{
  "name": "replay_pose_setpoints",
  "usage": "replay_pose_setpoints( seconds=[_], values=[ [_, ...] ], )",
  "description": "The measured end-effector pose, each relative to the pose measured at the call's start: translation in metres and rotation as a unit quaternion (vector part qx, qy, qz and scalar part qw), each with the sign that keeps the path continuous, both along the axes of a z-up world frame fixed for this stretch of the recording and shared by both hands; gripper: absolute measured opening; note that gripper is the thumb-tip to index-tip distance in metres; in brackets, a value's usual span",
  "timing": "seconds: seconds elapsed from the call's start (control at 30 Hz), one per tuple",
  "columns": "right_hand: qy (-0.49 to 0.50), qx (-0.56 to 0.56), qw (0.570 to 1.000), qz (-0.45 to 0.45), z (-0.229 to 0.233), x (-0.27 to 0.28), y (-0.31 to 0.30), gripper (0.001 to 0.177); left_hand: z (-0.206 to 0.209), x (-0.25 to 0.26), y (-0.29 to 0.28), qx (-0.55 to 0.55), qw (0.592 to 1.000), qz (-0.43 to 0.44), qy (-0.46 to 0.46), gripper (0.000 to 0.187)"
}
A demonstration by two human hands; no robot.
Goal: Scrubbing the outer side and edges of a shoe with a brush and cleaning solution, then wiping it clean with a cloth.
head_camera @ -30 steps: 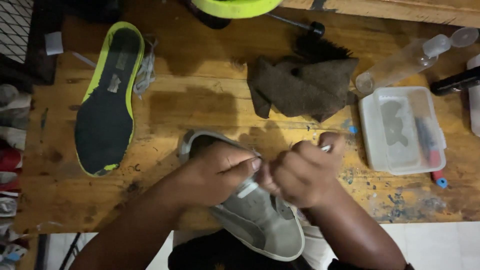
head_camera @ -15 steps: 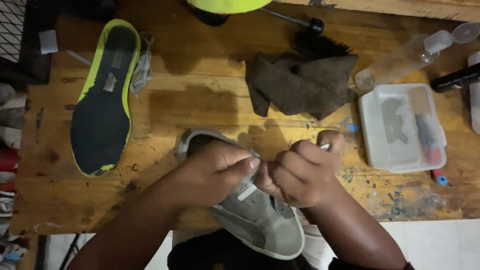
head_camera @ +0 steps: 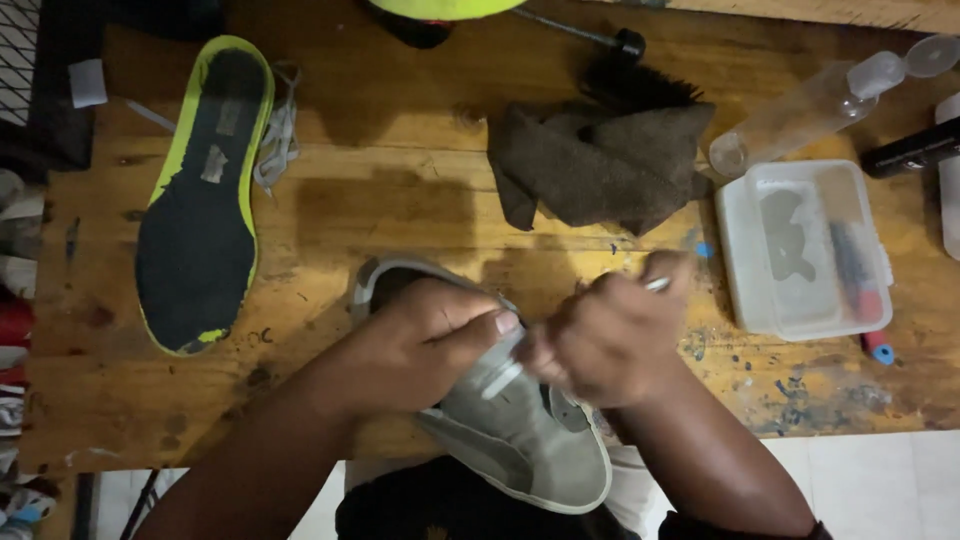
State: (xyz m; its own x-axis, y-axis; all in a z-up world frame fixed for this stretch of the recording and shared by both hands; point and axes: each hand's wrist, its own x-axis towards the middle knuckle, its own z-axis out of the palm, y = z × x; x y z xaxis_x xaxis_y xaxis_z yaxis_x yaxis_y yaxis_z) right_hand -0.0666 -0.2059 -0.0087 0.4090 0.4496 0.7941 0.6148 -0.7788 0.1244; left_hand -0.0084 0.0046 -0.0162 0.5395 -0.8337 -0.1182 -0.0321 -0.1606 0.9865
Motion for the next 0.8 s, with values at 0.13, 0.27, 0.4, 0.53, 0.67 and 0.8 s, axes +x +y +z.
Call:
replay_pose_setpoints(
  seconds=[0.13, 0.27, 0.4, 0.53, 0.67, 0.8],
  values=[
    [0.041, 0.013, 0.998, -0.055, -0.004, -0.002, -0.019, 0.024, 0.006, 0.002, -0.001, 0.051, 0.999, -0.001, -0.002, 0.043],
    [0.017, 0.011, 1.0, -0.023, -0.003, 0.004, -0.008, 0.027, 0.001, 0.001, -0.002, 0.012, 0.999, 0.002, 0.03, 0.041],
    [0.007, 0.021, 0.998, -0.057, -0.002, 0.006, -0.033, 0.037, 0.01, 0.003, -0.001, 0.011, 0.999, 0.001, 0.031, 0.042],
    [0.03, 0.016, 0.999, -0.02, -0.003, 0.0, -0.007, 0.031, -0.003, 0.0, -0.001, -0.01, 0.999, 0.004, 0.051, 0.039],
    [0.022, 0.068, 0.997, -0.03, -0.018, -0.001, -0.034, 0.03, 0.005, 0.0, -0.001, -0.004, 0.999, 0.006, 0.034, 0.041],
    [0.059, 0.269, 0.959, -0.064, -0.033, 0.004, -0.063, 0.044, -0.005, 0.003, -0.003, -0.085, 0.994, 0.034, 0.056, 0.045]
  ],
)
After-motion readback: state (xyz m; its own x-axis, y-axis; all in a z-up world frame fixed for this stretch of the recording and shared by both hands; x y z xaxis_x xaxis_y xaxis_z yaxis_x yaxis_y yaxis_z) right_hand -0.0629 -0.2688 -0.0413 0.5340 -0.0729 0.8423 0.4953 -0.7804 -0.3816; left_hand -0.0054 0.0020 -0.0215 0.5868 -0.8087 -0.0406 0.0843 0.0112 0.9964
